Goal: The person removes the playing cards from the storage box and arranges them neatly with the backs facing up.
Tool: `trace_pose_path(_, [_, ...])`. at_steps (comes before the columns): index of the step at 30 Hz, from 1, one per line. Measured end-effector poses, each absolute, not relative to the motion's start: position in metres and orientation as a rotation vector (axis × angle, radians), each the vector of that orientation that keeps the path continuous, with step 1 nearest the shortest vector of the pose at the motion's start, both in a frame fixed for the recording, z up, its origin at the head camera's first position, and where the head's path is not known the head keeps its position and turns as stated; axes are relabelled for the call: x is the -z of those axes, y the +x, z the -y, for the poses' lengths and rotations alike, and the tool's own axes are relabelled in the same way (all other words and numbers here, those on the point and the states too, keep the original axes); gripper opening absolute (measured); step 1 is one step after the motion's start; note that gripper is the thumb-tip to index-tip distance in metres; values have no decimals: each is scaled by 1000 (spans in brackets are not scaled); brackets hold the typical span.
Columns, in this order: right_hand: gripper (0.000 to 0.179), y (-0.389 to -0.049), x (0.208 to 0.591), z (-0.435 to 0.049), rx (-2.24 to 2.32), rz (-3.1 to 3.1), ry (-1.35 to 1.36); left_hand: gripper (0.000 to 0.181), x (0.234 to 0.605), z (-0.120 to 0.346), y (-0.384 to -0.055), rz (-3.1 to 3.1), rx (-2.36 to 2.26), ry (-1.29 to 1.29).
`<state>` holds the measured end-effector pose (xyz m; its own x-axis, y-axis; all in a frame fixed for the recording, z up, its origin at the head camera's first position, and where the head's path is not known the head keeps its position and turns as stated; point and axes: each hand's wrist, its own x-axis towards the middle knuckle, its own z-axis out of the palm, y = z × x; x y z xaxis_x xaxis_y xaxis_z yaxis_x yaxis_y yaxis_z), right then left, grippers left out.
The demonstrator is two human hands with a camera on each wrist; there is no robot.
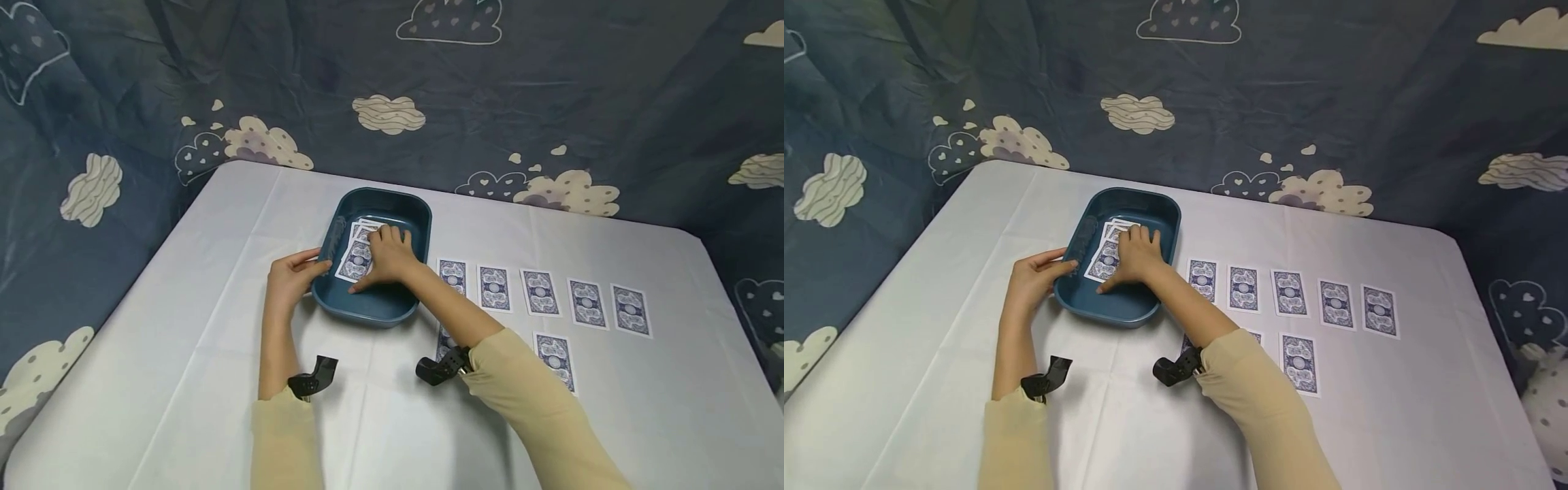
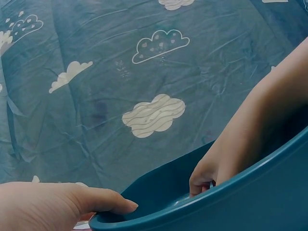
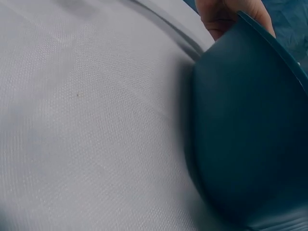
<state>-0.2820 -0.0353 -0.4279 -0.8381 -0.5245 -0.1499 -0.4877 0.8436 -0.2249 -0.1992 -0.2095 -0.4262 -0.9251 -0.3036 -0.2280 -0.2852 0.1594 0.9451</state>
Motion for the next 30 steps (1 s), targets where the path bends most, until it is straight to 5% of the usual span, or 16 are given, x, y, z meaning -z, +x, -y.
trace_pose_path(13, [95,-282,427,36,388,-2793,-836,41,423,209,-198,2386,1941,633])
trace_pose_path(30, [87,-260,394,18,365,-3145,-1441,42,424,210,-200,2387,1961,627])
